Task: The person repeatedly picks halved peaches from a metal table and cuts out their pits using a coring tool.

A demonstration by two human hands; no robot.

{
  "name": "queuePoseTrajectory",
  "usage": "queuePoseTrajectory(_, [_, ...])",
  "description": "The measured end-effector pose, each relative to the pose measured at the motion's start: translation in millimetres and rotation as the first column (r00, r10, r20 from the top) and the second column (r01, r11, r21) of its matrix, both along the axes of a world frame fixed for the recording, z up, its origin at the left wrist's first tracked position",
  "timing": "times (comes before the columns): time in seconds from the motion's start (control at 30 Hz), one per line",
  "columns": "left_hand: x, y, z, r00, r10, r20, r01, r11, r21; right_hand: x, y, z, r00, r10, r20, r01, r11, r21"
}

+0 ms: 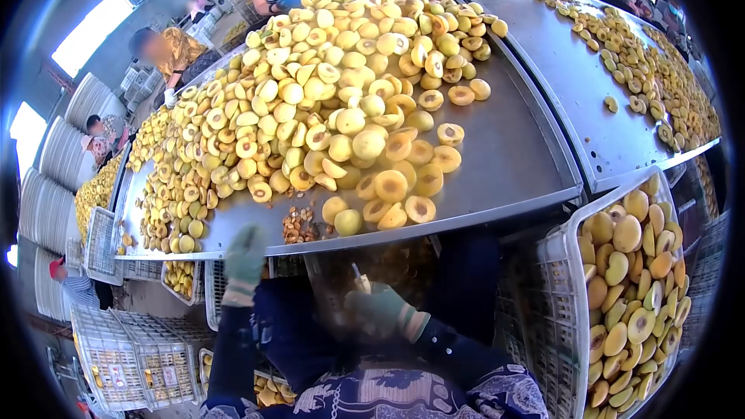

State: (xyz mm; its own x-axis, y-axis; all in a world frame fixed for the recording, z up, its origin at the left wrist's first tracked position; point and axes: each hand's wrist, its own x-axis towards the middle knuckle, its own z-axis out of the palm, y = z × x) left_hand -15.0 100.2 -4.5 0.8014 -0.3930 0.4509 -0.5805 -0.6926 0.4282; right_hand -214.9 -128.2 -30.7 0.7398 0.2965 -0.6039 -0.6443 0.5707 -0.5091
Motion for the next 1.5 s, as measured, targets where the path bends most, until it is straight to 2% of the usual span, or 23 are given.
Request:
queuePoseTrajectory(0.03, [-17,-49,24,0.954,-0.089,-0.287,0.058,0.992,-0.114,-1,1,0,0.999,0.031,0.033,-0.029,0.997,-0.065])
queuePoseTrajectory(0.07, [-16,-75,17,0.974,-0.162,-0.16,0.174,0.983,0.064,-2,1,-1,0.996,0.061,0.065,-0.052,0.99,-0.133])
queuePoseTrajectory(0.1, [-29,-115,45,0.889,0.006,-0.459,0.121,0.961,0.247,-4,2,-6,0.994,0.061,0.092,-0.046,0.986,-0.161])
queuePoseTrajectory(0.17, [-28,-158,28,0.852,0.076,-0.517,0.194,0.873,0.447,-10,1,-15,0.993,0.014,0.114,0.004,0.988,-0.157])
queuePoseTrajectory(0.27, [-11,-174,-17,0.916,-0.031,-0.401,0.234,0.852,0.468,-15,-5,-7,0.997,-0.022,0.074,0.035,0.984,-0.176])
queuePoseTrajectory(0.4, [-11,-166,1,0.894,-0.038,-0.447,0.241,0.882,0.406,-17,-17,13,0.998,-0.05,0.042,0.058,0.97,-0.236])
queuePoseTrajectory(0.53, [-6,-148,4,0.824,-0.106,-0.557,0.225,0.962,0.151,-10,-15,18,0.966,-0.199,0.167,0.226,0.96,-0.164])
queuePoseTrajectory(0.6, [-11,-152,-11,0.836,-0.166,-0.524,0.314,0.926,0.208,-3,-7,9,0.951,-0.293,0.097,0.293,0.956,0.017])
queuePoseTrajectory(0.63, [-14,-157,-9,0.835,-0.144,-0.531,0.299,0.929,0.219,-3,-6,7,0.96,-0.23,0.162,0.244,0.967,-0.075])
queuePoseTrajectory(0.67, [-4,-156,-42,0.795,-0.21,-0.569,0.29,0.955,0.052,-4,-4,6,0.96,-0.161,0.228,0.202,0.965,-0.167])
queuePoseTrajectory(0.73, [-4,-174,-19,0.842,0.053,-0.537,0.241,0.853,0.463,-7,4,18,0.977,-0.182,0.113,0.201,0.963,-0.182])
queuePoseTrajectory(0.8, [-6,-181,-10,0.839,0.15,-0.523,0.209,0.799,0.564,-18,5,19,0.991,-0.089,0.104,0.11,0.97,-0.217])
queuePoseTrajectory(0.9, [-3,-157,-17,0.906,-0.019,-0.423,0.181,0.92,0.347,-20,-1,27,0.988,-0.081,0.132,0.115,0.955,-0.272])
queuePoseTrajectory(0.97, [-10,-138,6,0.914,0.027,-0.406,0.052,0.982,0.183,-24,-3,29,0.982,-0.116,0.148,0.156,0.94,-0.304])
queuePoseTrajectory(1.0, [-4,-129,-17,0.893,-0.194,-0.406,0.101,0.966,-0.237,-24,-4,30,0.98,-0.158,0.118,0.187,0.936,-0.298])
queuePoseTrajectory(1.03, [-16,-118,15,0.76,-0.297,-0.578,0.044,0.911,-0.41,-22,-6,25,0.977,-0.175,0.12,0.196,0.962,-0.19])
queuePoseTrajectory(1.1, [-24,-100,14,0.513,-0.613,-0.602,-0.206,0.592,-0.779,-18,-2,36,0.97,-0.19,0.154,0.207,0.973,-0.105])
queuePoseTrajectory(1.17, [-31,-78,6,0.21,-0.9,-0.383,-0.263,0.325,-0.908,-8,8,66,0.971,-0.162,0.176,0.197,0.959,-0.202])
queuePoseTrajectory(1.2, [-49,-66,12,0.151,-0.958,-0.243,-0.292,0.192,-0.937,-5,14,75,0.976,-0.144,0.161,0.184,0.946,-0.267])
queuePoseTrajectory(1.3, [-85,-60,18,0.228,-0.948,-0.224,-0.341,0.137,-0.93,5,29,66,0.956,-0.103,0.273,0.187,0.934,-0.304])
queuePoseTrajectory(1.33, [-93,-57,12,0.117,-0.985,-0.125,-0.482,0.054,-0.875,8,35,67,0.952,-0.08,0.295,0.181,0.926,-0.333])
queuePoseTrajectory(1.4, [-112,-62,31,0.238,-0.947,-0.217,-0.523,0.064,-0.85,9,41,66,0.967,0.005,0.253,0.1,0.912,-0.399])
queuePoseTrajectory(1.5, [-117,-57,20,0.435,-0.817,-0.379,-0.3,0.265,-0.916,7,46,54,0.908,0.04,0.417,0.188,0.852,-0.489])
